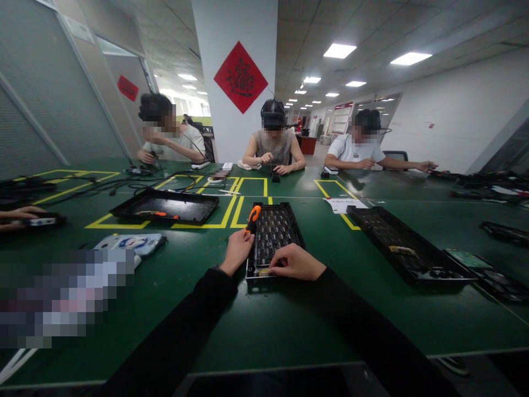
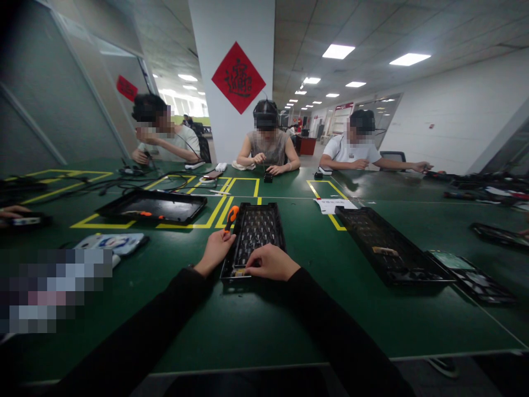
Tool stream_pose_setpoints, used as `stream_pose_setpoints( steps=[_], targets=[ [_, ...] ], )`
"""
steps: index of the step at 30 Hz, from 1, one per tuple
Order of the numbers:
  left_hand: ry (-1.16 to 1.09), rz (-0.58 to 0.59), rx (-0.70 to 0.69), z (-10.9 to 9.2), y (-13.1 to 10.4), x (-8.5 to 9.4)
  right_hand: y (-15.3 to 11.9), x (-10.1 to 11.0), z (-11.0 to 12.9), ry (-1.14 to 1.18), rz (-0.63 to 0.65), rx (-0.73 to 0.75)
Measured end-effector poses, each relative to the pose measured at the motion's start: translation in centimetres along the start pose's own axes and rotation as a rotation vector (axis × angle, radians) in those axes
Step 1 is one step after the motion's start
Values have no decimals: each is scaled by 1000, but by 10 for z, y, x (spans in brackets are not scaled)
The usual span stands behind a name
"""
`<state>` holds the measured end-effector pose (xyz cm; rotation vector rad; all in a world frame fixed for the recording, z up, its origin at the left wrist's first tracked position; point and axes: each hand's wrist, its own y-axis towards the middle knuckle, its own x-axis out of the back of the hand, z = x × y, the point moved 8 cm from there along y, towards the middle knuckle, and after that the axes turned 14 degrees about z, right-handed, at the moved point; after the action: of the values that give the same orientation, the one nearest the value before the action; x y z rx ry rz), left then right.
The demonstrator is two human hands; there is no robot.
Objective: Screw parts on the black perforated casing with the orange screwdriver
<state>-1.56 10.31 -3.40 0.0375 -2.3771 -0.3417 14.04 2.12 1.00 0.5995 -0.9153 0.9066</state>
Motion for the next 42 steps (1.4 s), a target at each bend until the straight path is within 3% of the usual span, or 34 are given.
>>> stream_pose_setpoints(
  steps=[27,34,39,42],
  targets=[
    [8,-6,5,-3,-1,2,1,0,-3,-2,11,-29],
    [14,6,27,-3,-2,2,0,4,-5,66,-66,-35],
    [22,9,36,-2,-2,2,-5,25,-30,166,-300,-206],
    [12,15,31,-2,-2,1,2,29,-49,60,-232,-323]
  ],
)
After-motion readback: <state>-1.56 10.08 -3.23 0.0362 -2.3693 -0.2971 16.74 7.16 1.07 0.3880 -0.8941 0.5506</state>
